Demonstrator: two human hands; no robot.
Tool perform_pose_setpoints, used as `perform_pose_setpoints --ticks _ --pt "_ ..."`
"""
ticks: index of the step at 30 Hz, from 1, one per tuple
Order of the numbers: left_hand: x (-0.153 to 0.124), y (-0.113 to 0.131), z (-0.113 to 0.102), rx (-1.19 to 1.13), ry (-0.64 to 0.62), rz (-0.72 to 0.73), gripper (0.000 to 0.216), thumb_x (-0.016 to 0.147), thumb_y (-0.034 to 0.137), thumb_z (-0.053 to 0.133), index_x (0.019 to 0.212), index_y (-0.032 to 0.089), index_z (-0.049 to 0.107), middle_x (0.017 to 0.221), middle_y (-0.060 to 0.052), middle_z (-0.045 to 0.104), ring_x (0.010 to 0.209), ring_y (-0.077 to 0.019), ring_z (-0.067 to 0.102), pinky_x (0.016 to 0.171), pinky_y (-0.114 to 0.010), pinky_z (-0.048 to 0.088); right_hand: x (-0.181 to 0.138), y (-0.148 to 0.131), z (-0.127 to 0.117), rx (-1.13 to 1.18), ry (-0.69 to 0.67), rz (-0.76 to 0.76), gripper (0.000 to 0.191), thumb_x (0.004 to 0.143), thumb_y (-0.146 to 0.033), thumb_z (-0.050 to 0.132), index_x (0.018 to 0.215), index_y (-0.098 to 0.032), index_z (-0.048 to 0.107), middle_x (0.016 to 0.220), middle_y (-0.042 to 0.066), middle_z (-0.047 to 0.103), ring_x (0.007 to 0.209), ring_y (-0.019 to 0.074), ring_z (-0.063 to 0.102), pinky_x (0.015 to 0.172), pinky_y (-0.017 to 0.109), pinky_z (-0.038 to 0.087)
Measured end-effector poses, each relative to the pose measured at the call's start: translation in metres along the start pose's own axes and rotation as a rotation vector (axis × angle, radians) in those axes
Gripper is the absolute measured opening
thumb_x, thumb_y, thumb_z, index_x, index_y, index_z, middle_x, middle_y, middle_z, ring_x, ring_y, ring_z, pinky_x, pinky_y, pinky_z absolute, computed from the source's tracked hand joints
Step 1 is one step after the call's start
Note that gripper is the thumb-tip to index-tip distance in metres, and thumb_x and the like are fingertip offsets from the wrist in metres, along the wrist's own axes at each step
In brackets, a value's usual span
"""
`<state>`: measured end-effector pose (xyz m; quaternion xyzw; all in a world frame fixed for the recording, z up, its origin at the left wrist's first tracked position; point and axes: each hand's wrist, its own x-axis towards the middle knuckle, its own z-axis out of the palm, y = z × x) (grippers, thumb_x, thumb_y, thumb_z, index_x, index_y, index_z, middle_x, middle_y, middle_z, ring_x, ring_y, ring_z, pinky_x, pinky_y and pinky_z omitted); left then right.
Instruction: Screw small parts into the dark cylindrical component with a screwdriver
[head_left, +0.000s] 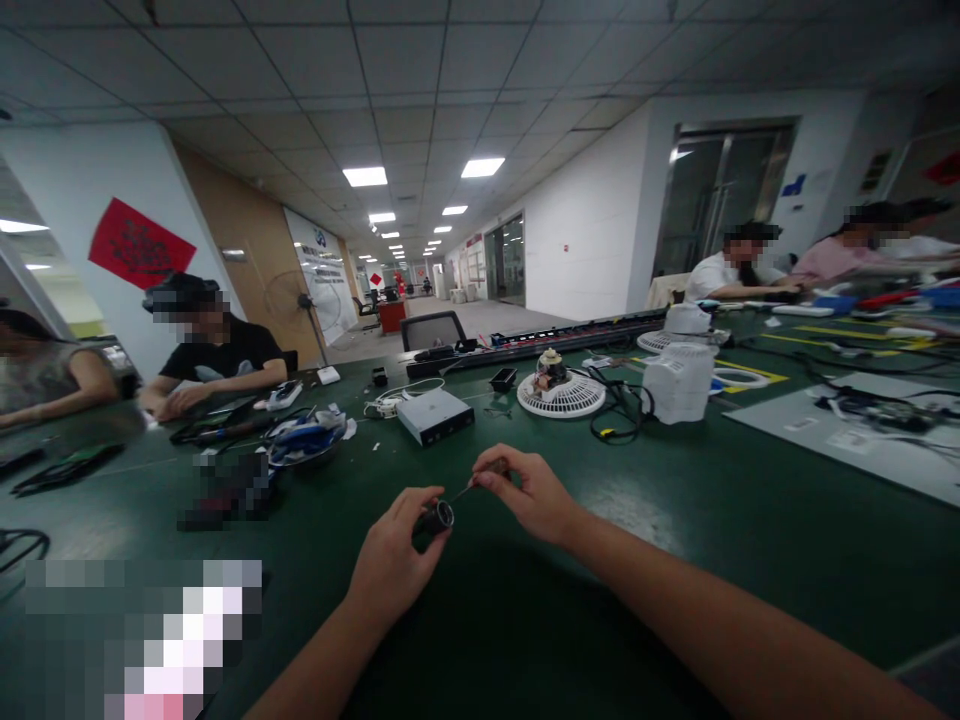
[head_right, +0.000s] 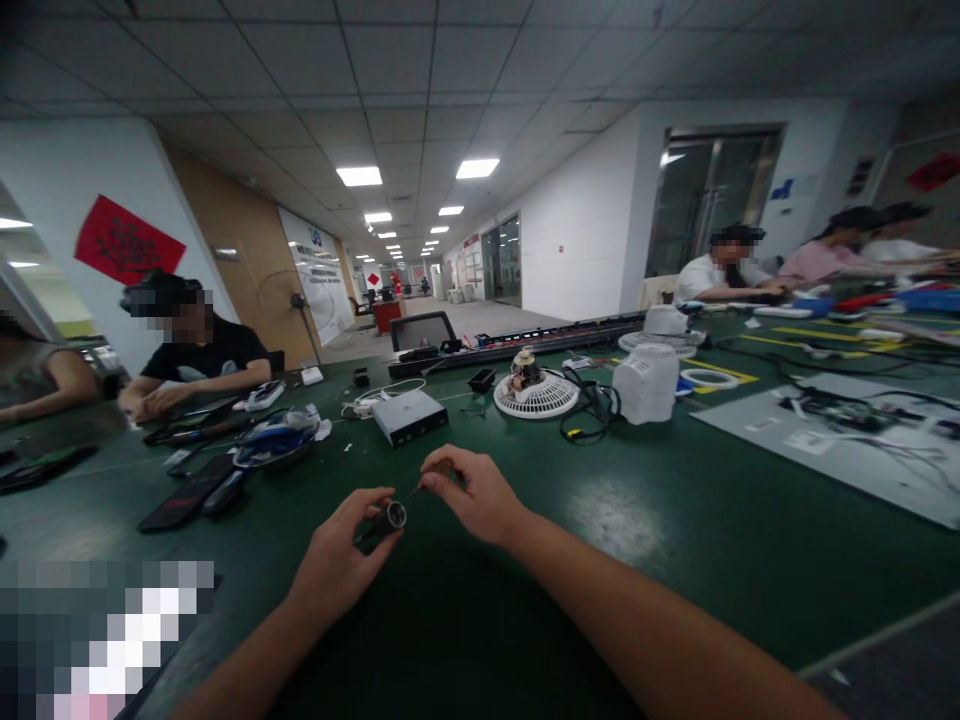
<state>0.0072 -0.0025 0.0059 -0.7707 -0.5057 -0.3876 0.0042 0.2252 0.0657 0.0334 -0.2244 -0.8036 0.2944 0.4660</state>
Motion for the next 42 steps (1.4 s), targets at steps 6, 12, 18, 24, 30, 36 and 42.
perform_pose_setpoints --ticks 6,12,18,24,30,36,42 --pt "0.0 -0.001 0.001 -0.001 0.003 -0.004 0.041 0.081 0.016 0.064 0.12 0.026 0.055 0.103 -0.003 0.067 0.09 -0.0201 0.069 0.079 -0.035 0.057 0.0 -0.001 0.001 0.082 -0.049 0.02 0.016 0.095 -0.033 0.056 0.091 -0.018 0.061 0.08 0.003 0.071 0.073 0.0161 0.067 0.069 0.028 0.049" --pt "-0.001 -0.003 0.002 0.003 0.013 -0.008 0.04 0.082 0.017 0.063 0.12 0.026 0.055 0.104 -0.003 0.066 0.09 -0.0198 0.069 0.079 -0.035 0.057 0.002 0.002 0.003 0.086 0.011 0.055 0.013 0.093 -0.032 0.058 0.092 -0.019 0.061 0.079 0.002 0.07 0.074 0.0158 0.066 0.07 0.029 0.05" --pt "-0.001 -0.002 0.002 0.024 0.019 -0.008 0.038 0.082 0.017 0.063 0.118 0.026 0.056 0.103 -0.003 0.067 0.088 -0.0206 0.07 0.078 -0.036 0.057 0.002 0.001 0.004 0.186 -0.007 0.088 0.016 0.092 -0.034 0.059 0.093 -0.018 0.061 0.077 0.002 0.068 0.07 0.0149 0.064 0.067 0.028 0.05" --pt "-0.001 0.0 0.001 0.02 0.027 -0.014 0.038 0.08 0.018 0.065 0.117 0.025 0.057 0.101 -0.002 0.069 0.085 -0.0197 0.071 0.076 -0.035 0.058 0.002 0.004 0.005 0.287 -0.058 0.114 0.02 0.093 -0.038 0.057 0.091 -0.018 0.058 0.076 0.001 0.067 0.057 0.0121 0.061 0.056 0.026 0.049" --pt "-0.001 -0.001 0.002 0.005 0.041 -0.034 0.036 0.08 0.02 0.067 0.116 0.025 0.058 0.103 -0.003 0.07 0.084 -0.0204 0.072 0.076 -0.035 0.06 0.003 0.01 0.005 0.326 -0.034 0.138 0.022 0.091 -0.04 0.06 0.09 -0.018 0.058 0.073 0.0 0.065 0.058 0.0116 0.061 0.055 0.025 0.05" --pt "-0.002 -0.002 0.003 -0.026 0.009 -0.043 0.037 0.081 0.022 0.067 0.117 0.025 0.058 0.104 -0.003 0.071 0.086 -0.0208 0.072 0.077 -0.036 0.061 0.004 0.01 0.004 0.361 -0.012 0.134 0.024 0.09 -0.043 0.06 0.09 -0.018 0.057 0.076 0.001 0.066 0.058 0.0116 0.062 0.057 0.025 0.051" --pt "-0.002 -0.001 0.003 -0.006 -0.028 -0.016 0.036 0.082 0.022 0.066 0.117 0.025 0.059 0.104 -0.004 0.071 0.087 -0.0213 0.072 0.078 -0.036 0.061 0.004 0.013 0.007 0.427 -0.083 0.16 0.027 0.09 -0.044 0.06 0.091 -0.018 0.055 0.076 0.0 0.065 0.057 0.0114 0.061 0.055 0.025 0.051"
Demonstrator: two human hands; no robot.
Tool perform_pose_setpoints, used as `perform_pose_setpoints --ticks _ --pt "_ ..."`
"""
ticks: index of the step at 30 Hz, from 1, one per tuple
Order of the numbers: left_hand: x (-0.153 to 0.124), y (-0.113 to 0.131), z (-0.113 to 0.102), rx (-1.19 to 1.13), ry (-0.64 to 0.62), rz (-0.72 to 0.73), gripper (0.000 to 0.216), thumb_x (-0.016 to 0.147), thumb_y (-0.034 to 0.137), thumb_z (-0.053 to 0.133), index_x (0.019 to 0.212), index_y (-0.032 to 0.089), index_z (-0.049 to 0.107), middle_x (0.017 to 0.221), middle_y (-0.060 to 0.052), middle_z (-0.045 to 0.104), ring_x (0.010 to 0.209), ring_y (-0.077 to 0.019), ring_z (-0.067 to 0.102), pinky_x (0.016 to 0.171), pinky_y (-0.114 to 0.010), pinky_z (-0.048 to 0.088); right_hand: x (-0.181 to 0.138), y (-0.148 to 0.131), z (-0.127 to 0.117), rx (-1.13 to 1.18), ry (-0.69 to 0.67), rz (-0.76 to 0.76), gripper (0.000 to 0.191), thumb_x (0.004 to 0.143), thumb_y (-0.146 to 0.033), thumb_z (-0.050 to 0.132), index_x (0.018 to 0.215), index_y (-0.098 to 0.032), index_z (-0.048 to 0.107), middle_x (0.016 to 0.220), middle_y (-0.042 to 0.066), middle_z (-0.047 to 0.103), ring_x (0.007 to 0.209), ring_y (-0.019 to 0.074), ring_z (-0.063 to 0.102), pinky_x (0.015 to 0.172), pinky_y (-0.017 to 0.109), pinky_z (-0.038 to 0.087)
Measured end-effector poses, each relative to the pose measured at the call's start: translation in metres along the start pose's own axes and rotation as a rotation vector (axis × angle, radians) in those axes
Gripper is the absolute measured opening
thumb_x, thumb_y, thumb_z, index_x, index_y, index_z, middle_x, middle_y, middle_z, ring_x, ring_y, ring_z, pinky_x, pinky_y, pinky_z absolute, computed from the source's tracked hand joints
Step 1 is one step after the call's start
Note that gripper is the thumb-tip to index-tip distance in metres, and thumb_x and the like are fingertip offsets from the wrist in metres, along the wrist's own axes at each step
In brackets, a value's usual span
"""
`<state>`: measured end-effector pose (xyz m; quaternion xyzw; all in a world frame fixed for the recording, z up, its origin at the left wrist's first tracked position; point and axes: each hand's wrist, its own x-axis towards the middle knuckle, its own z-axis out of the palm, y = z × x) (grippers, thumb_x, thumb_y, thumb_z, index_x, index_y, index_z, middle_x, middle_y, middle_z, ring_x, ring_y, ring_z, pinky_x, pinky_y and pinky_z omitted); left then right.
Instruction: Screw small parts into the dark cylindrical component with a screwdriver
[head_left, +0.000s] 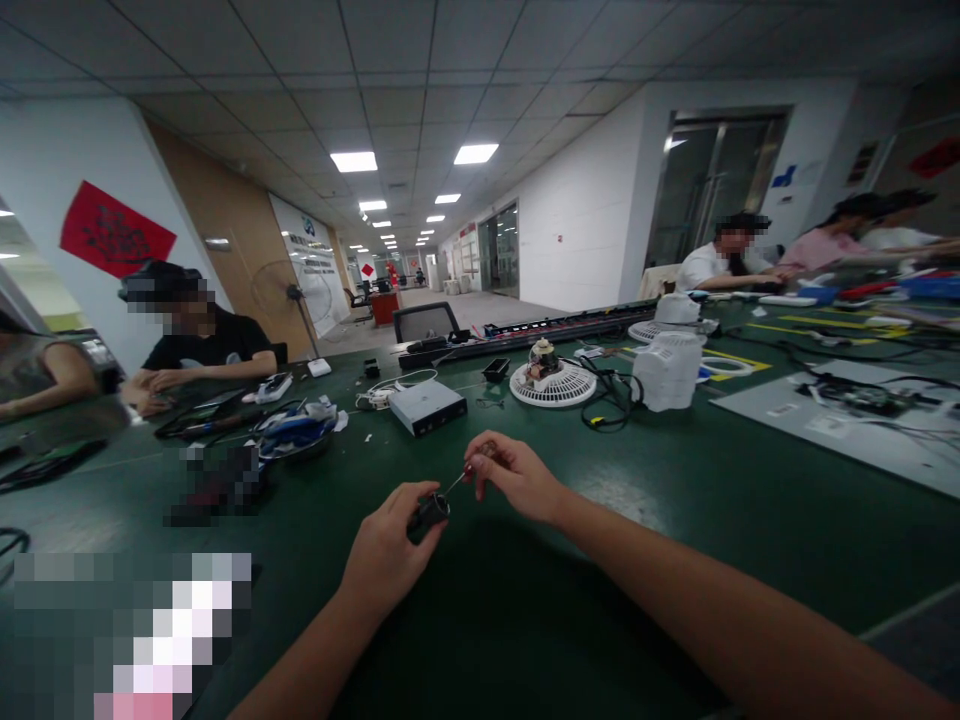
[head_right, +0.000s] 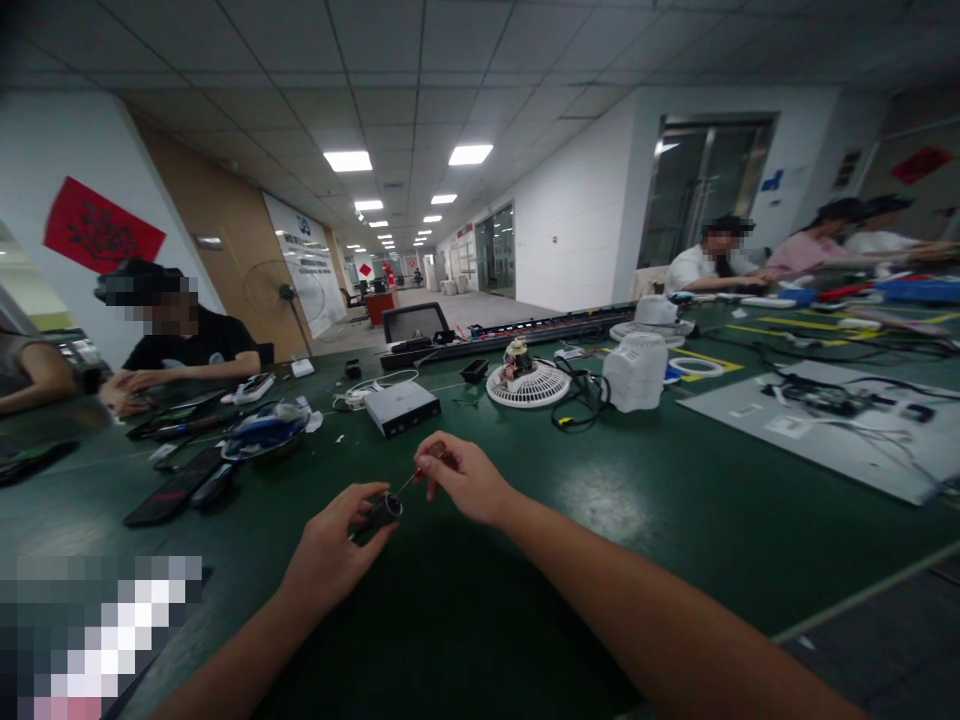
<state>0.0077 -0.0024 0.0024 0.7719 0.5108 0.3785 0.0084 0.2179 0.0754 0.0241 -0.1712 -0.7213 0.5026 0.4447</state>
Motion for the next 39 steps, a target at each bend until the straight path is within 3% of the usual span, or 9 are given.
perform_pose_setpoints --ticks 7,14,18,21,24,27,30,33,39 --pt "0.0 0.001 0.0 0.024 0.0 0.003 0.035 0.082 0.021 0.065 0.116 0.025 0.06 0.104 -0.003 0.071 0.087 -0.0203 0.071 0.077 -0.034 0.06 -0.002 -0.005 0.001 -0.098 0.013 -0.022 0.024 0.094 -0.043 0.054 0.091 -0.018 0.054 0.077 0.002 0.065 0.06 0.0129 0.062 0.057 0.026 0.049" --pt "0.0 -0.005 0.003 0.093 -0.054 -0.004 0.046 0.078 0.013 0.065 0.122 0.026 0.057 0.11 -0.003 0.07 0.098 -0.0219 0.069 0.088 -0.038 0.055 -0.009 -0.015 0.0 -0.667 0.174 -0.205 0.016 0.095 -0.031 0.052 0.087 -0.019 0.057 0.069 0.0 0.06 0.063 0.0139 0.056 0.063 0.027 0.043" --pt "0.002 -0.004 0.001 0.154 -0.074 -0.002 0.049 0.076 0.008 0.066 0.121 0.025 0.058 0.109 -0.003 0.071 0.1 -0.0229 0.067 0.09 -0.04 0.052 -0.007 -0.021 -0.001 -0.827 0.32 -0.311 0.012 0.095 -0.023 0.05 0.085 -0.018 0.056 0.087 0.006 0.059 0.084 0.0185 0.057 0.078 0.031 0.044" --pt "0.003 -0.001 -0.001 0.188 -0.081 0.037 0.052 0.074 0.003 0.065 0.121 0.024 0.059 0.109 -0.003 0.072 0.099 -0.0235 0.066 0.089 -0.041 0.051 -0.005 -0.02 -0.002 -0.863 0.238 -0.316 0.012 0.095 -0.017 0.045 0.089 -0.017 0.055 0.093 0.008 0.058 0.091 0.0196 0.055 0.084 0.032 0.044" --pt "0.003 0.0 -0.002 0.198 -0.081 0.065 0.051 0.075 0.002 0.063 0.121 0.025 0.059 0.109 -0.003 0.072 0.099 -0.0237 0.066 0.088 -0.041 0.05 -0.005 -0.013 -0.001 -0.939 0.089 -0.223 0.016 0.095 -0.013 0.044 0.097 -0.017 0.059 0.093 0.007 0.06 0.092 0.0194 0.056 0.084 0.032 0.045" --pt "0.004 0.0 -0.001 0.197 -0.073 0.053 0.049 0.076 0.004 0.062 0.121 0.025 0.06 0.109 -0.004 0.071 0.099 -0.0236 0.065 0.088 -0.042 0.05 -0.007 -0.004 0.001 -1.038 -0.051 -0.088 0.019 0.093 -0.025 0.055 0.109 -0.019 0.063 0.1 0.007 0.063 0.098 0.0224 0.057 0.086 0.035 0.045" --pt "0.004 -0.003 0.0 0.199 -0.068 0.007 0.048 0.076 0.007 0.063 0.121 0.023 0.06 0.109 -0.004 0.071 0.098 -0.0241 0.066 0.089 -0.042 0.051 -0.008 0.004 0.004 -1.083 -0.218 0.01 0.036 0.086 -0.042 0.066 0.116 -0.022 0.065 0.103 0.008 0.062 0.097 0.0249 0.059 0.081 0.036 0.046" --pt "0.004 -0.007 0.001 0.182 -0.058 -0.047 0.046 0.077 0.009 0.063 0.121 0.023 0.06 0.111 -0.004 0.071 0.101 -0.0244 0.067 0.09 -0.042 0.052 -0.007 0.006 0.005 -1.092 -0.361 0.034 0.031 0.085 -0.039 0.068 0.112 -0.025 0.069 0.102 0.007 0.062 0.093 0.0233 0.061 0.075 0.032 0.046" --pt "0.002 -0.008 0.001 0.124 -0.056 -0.064 0.043 0.082 0.016 0.06 0.124 0.024 0.059 0.117 -0.005 0.069 0.108 -0.0238 0.065 0.094 -0.041 0.052 -0.004 -0.001 0.009 -1.127 -0.349 0.014 0.018 0.084 -0.026 0.067 0.099 -0.017 0.072 0.094 0.008 0.069 0.09 0.0228 0.062 0.073 0.031 0.045"
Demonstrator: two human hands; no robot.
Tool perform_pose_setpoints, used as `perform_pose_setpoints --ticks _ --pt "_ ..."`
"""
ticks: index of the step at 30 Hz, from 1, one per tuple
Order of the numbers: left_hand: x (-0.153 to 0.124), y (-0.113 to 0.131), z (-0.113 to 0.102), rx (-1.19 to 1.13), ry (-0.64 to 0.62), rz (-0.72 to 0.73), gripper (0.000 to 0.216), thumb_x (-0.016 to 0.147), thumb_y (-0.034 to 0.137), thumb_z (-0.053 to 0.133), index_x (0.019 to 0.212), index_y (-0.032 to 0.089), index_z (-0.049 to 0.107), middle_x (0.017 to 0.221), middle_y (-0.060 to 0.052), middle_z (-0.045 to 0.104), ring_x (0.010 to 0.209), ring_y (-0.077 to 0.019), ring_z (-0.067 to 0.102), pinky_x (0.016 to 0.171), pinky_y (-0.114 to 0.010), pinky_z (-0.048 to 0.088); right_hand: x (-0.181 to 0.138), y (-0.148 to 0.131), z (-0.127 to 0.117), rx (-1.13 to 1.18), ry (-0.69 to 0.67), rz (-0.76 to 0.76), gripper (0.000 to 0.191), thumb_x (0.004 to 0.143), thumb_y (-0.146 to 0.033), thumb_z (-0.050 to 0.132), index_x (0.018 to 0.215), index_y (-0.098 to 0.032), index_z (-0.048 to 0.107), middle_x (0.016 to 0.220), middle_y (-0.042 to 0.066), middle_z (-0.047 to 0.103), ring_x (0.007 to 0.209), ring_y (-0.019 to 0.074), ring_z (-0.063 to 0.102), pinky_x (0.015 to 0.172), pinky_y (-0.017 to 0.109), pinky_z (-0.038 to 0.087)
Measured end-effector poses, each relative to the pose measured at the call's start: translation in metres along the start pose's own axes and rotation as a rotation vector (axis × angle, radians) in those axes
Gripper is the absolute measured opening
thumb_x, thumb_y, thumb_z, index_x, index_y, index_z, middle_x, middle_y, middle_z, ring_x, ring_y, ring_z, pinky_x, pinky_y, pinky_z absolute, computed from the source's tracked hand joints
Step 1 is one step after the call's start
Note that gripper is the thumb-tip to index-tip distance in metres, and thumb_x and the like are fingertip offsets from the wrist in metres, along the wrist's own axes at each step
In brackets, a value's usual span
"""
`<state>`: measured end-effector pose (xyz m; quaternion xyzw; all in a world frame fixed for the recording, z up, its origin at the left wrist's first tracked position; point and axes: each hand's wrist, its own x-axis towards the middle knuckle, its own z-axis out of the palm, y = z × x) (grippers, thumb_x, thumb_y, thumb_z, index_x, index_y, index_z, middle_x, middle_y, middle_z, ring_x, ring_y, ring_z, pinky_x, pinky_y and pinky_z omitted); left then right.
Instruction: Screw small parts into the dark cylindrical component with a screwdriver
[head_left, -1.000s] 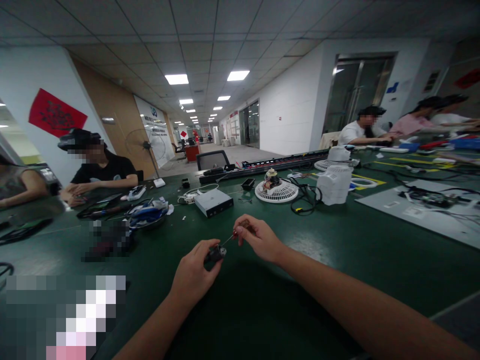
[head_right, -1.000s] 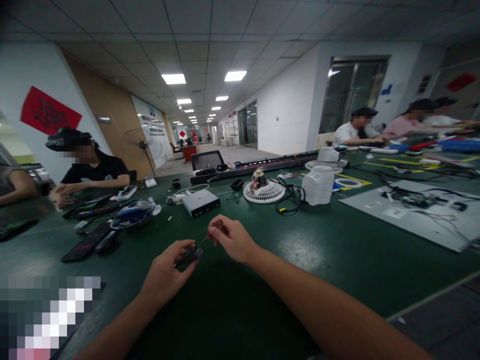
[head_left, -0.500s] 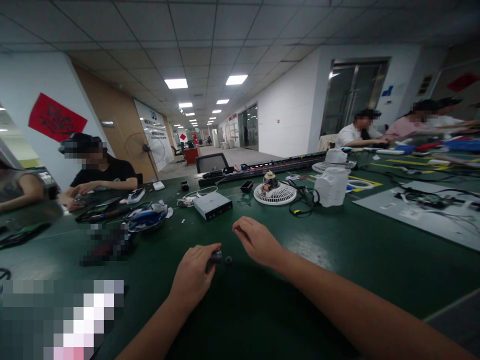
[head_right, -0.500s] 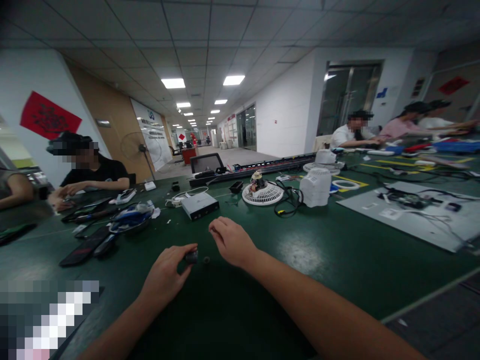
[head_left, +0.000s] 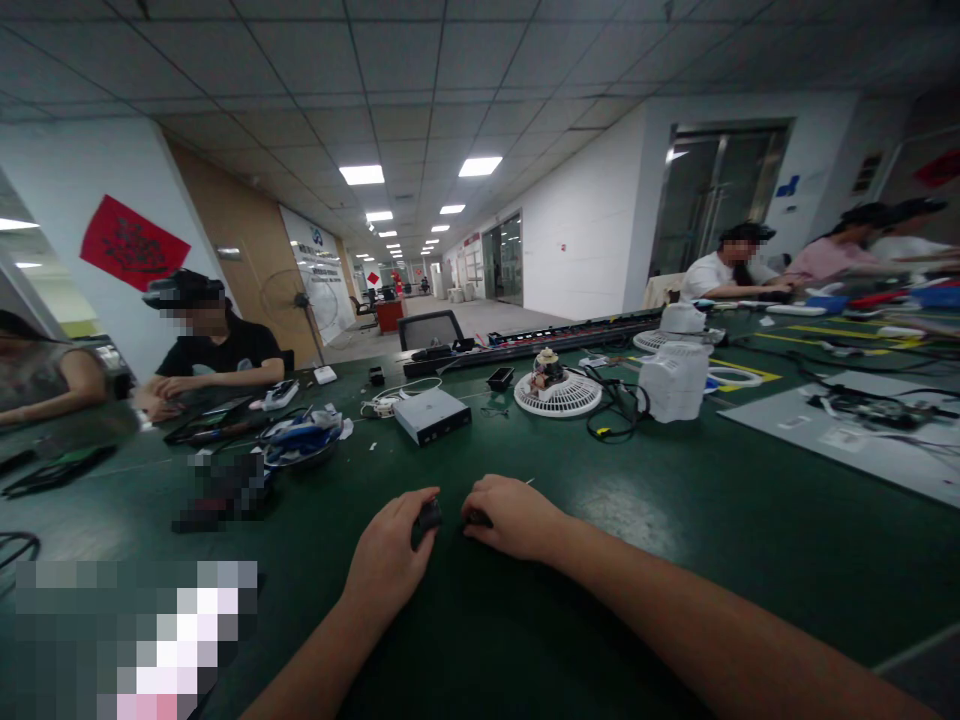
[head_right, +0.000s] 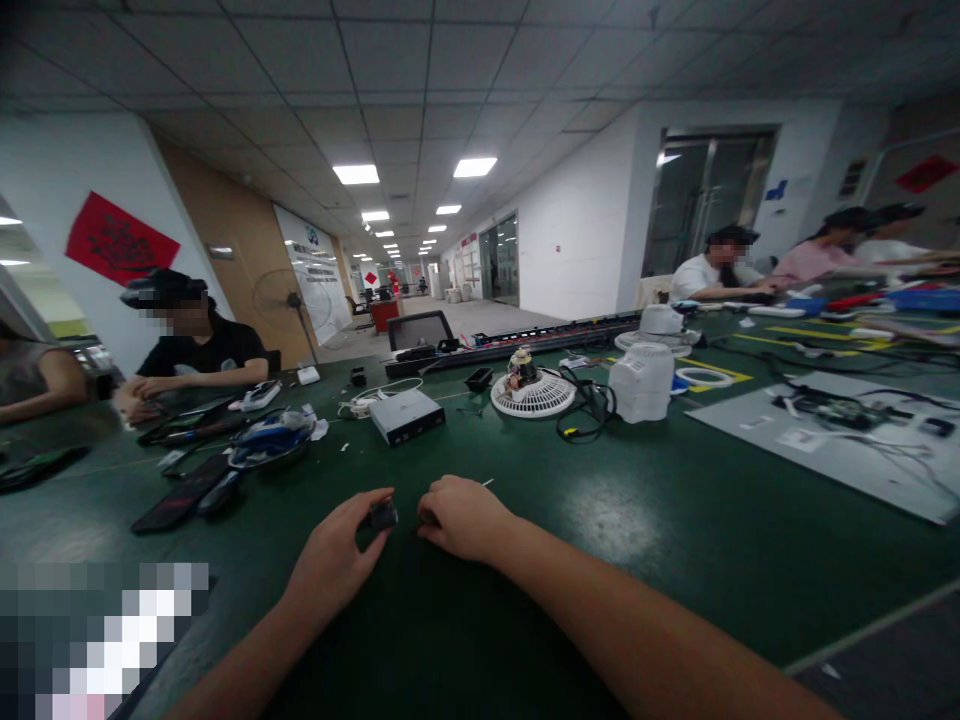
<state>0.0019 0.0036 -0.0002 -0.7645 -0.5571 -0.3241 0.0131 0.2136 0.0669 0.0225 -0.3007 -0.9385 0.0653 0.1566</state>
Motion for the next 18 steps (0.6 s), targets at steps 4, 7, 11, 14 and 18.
perform_pose_setpoints --ticks 4,7,11,14,18 --pt "-0.001 0.005 0.0 -0.031 -0.023 -0.003 0.042 0.086 0.019 0.057 0.128 0.024 0.055 0.12 -0.006 0.067 0.109 -0.0233 0.064 0.095 -0.041 0.052 -0.001 -0.001 -0.001 0.065 0.124 0.001 0.024 0.081 -0.014 0.063 0.104 -0.017 0.071 0.095 0.007 0.071 0.09 0.0204 0.062 0.077 0.03 0.046" --pt "-0.002 0.009 -0.001 -0.044 -0.051 -0.031 0.039 0.091 0.022 0.051 0.13 0.021 0.053 0.12 -0.009 0.066 0.107 -0.0238 0.065 0.094 -0.042 0.052 -0.001 0.0 0.001 0.111 0.181 0.033 0.02 0.083 -0.015 0.063 0.1 -0.02 0.073 0.094 0.005 0.07 0.092 0.0193 0.061 0.079 0.03 0.046" --pt "-0.001 0.011 -0.002 -0.065 -0.07 -0.035 0.035 0.096 0.024 0.043 0.129 0.019 0.052 0.121 -0.011 0.065 0.107 -0.0241 0.064 0.094 -0.042 0.052 0.0 0.0 0.003 0.145 0.23 0.037 0.019 0.086 -0.017 0.065 0.101 -0.024 0.074 0.096 0.004 0.067 0.093 0.0179 0.06 0.079 0.029 0.045" --pt "-0.001 0.011 -0.002 -0.091 -0.093 -0.041 0.035 0.097 0.025 0.039 0.131 0.02 0.05 0.122 -0.011 0.064 0.107 -0.0237 0.064 0.092 -0.041 0.053 -0.001 -0.003 0.001 0.176 0.241 0.02 0.017 0.086 -0.02 0.066 0.102 -0.021 0.073 0.088 0.003 0.069 0.087 0.0172 0.06 0.076 0.028 0.045" --pt "-0.001 0.012 -0.002 -0.121 -0.119 -0.016 0.036 0.095 0.024 0.044 0.131 0.022 0.05 0.122 -0.01 0.064 0.107 -0.0239 0.065 0.092 -0.041 0.053 -0.002 -0.004 -0.001 0.197 0.288 0.009 0.017 0.086 -0.019 0.066 0.102 -0.019 0.073 0.085 0.004 0.069 0.085 0.0167 0.06 0.076 0.027 0.045"
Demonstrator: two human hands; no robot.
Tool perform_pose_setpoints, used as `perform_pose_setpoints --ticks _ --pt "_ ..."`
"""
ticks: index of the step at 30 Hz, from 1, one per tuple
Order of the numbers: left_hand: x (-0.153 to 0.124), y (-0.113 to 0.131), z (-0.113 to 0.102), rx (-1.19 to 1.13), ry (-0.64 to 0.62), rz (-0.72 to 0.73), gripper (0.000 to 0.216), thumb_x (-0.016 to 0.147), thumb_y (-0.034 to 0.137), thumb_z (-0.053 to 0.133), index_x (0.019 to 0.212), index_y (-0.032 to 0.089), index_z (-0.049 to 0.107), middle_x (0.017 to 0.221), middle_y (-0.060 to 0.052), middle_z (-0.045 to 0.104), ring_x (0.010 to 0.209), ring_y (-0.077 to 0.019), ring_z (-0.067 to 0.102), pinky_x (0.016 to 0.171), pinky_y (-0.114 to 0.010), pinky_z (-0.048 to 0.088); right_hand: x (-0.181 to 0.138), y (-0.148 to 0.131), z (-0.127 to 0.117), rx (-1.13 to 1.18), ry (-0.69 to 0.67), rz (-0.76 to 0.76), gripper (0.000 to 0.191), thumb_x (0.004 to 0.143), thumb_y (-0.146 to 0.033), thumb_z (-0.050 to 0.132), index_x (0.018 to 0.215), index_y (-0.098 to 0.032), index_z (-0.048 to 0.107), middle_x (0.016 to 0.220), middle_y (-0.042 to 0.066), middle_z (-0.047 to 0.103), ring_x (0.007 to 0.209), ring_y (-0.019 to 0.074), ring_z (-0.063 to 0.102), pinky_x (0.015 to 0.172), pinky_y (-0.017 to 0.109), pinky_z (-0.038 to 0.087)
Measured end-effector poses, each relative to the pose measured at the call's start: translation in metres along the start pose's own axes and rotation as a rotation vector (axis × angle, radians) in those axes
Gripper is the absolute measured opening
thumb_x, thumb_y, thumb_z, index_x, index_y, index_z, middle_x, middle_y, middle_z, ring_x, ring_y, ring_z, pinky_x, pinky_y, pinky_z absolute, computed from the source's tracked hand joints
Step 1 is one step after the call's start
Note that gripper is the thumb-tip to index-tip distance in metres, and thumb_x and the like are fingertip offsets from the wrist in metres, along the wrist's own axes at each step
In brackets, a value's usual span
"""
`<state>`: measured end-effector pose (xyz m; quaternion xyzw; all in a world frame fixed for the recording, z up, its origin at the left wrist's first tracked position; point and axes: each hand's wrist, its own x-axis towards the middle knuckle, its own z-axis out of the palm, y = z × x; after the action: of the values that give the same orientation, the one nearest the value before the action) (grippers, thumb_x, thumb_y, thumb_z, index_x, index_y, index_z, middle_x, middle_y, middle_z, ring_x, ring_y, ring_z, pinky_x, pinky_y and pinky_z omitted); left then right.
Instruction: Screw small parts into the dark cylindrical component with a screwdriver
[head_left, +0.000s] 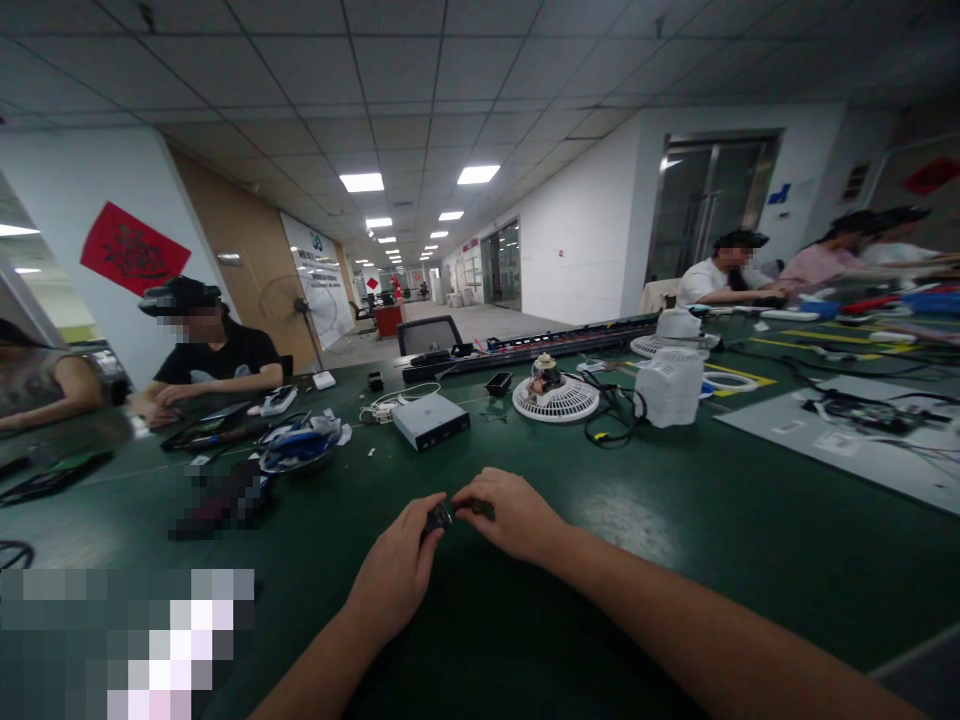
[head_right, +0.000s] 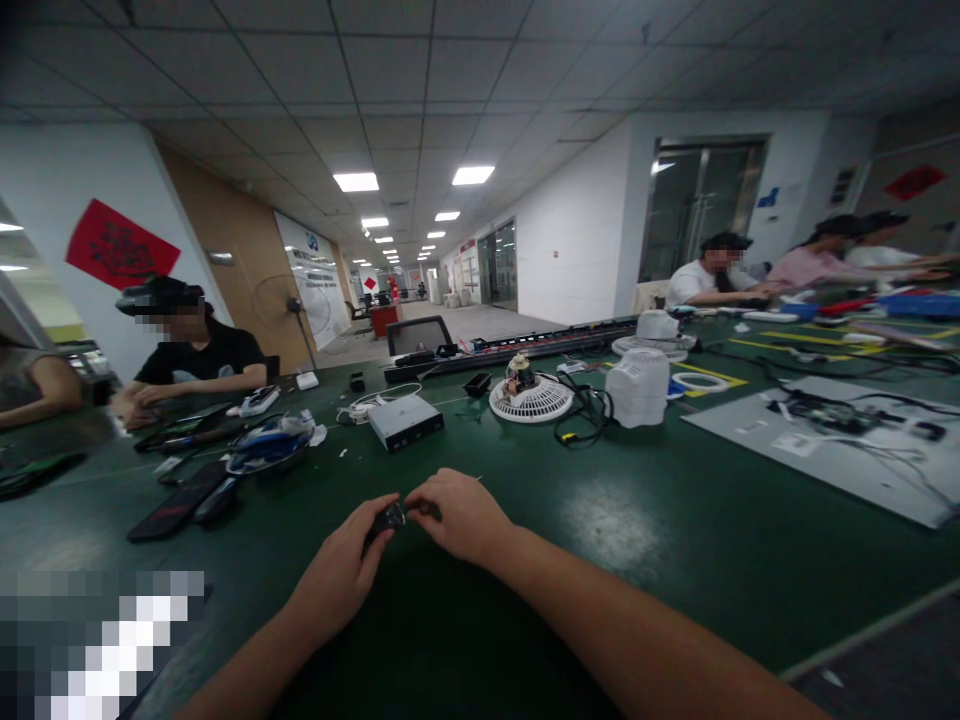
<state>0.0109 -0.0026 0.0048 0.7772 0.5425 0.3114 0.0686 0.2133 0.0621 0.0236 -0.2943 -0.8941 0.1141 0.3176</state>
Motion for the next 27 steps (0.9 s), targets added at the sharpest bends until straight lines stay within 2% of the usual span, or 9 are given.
perform_pose_setpoints --ticks 4,9,12,15,22,27 --pt "-0.001 0.002 0.0 -0.026 -0.011 0.093 0.039 0.089 0.017 0.052 0.128 0.024 0.053 0.121 -0.007 0.066 0.108 -0.0231 0.065 0.095 -0.039 0.054 -0.001 0.004 0.001 -0.017 0.026 0.02 0.015 0.085 -0.017 0.067 0.099 -0.021 0.073 0.084 0.004 0.068 0.079 0.0159 0.06 0.071 0.026 0.045" --pt "-0.002 0.001 0.001 -0.041 0.029 0.139 0.047 0.088 0.013 0.054 0.132 0.026 0.048 0.126 -0.008 0.062 0.114 -0.0245 0.062 0.1 -0.044 0.051 0.0 0.008 0.002 0.047 0.043 -0.175 0.013 0.083 -0.012 0.069 0.091 -0.021 0.075 0.092 0.004 0.072 0.087 0.0175 0.06 0.075 0.028 0.046" --pt "-0.002 0.0 0.0 -0.052 0.044 0.15 0.048 0.087 0.013 0.057 0.132 0.027 0.046 0.126 -0.007 0.061 0.114 -0.0237 0.062 0.099 -0.043 0.051 0.001 0.007 0.002 0.079 0.061 -0.234 0.011 0.081 -0.011 0.069 0.085 -0.019 0.074 0.086 0.004 0.074 0.079 0.0166 0.061 0.072 0.029 0.046" --pt "-0.003 0.0 -0.001 -0.059 0.035 0.185 0.049 0.086 0.012 0.059 0.131 0.028 0.047 0.123 -0.006 0.062 0.111 -0.022 0.063 0.097 -0.039 0.053 0.001 0.004 0.001 0.121 0.057 -0.286 0.01 0.08 -0.008 0.069 0.079 -0.018 0.072 0.081 0.002 0.075 0.074 0.0144 0.063 0.077 0.03 0.045" --pt "-0.005 0.003 -0.003 -0.064 0.059 0.252 0.043 0.086 0.013 0.06 0.126 0.026 0.052 0.118 -0.006 0.065 0.108 -0.0209 0.064 0.094 -0.035 0.053 -0.001 -0.002 -0.003 0.066 0.054 -0.175 0.005 0.078 -0.016 0.074 0.08 -0.017 0.069 0.082 0.003 0.069 0.082 0.0166 0.058 0.074 0.027 0.043" --pt "-0.004 0.003 -0.003 -0.052 0.064 0.257 0.046 0.083 0.01 0.06 0.126 0.027 0.053 0.117 -0.005 0.066 0.107 -0.0215 0.065 0.094 -0.036 0.054 -0.001 -0.003 -0.011 0.061 -0.091 -0.158 0.006 0.078 -0.018 0.074 0.083 -0.018 0.07 0.079 0.002 0.068 0.081 0.0167 0.058 0.072 0.027 0.043"
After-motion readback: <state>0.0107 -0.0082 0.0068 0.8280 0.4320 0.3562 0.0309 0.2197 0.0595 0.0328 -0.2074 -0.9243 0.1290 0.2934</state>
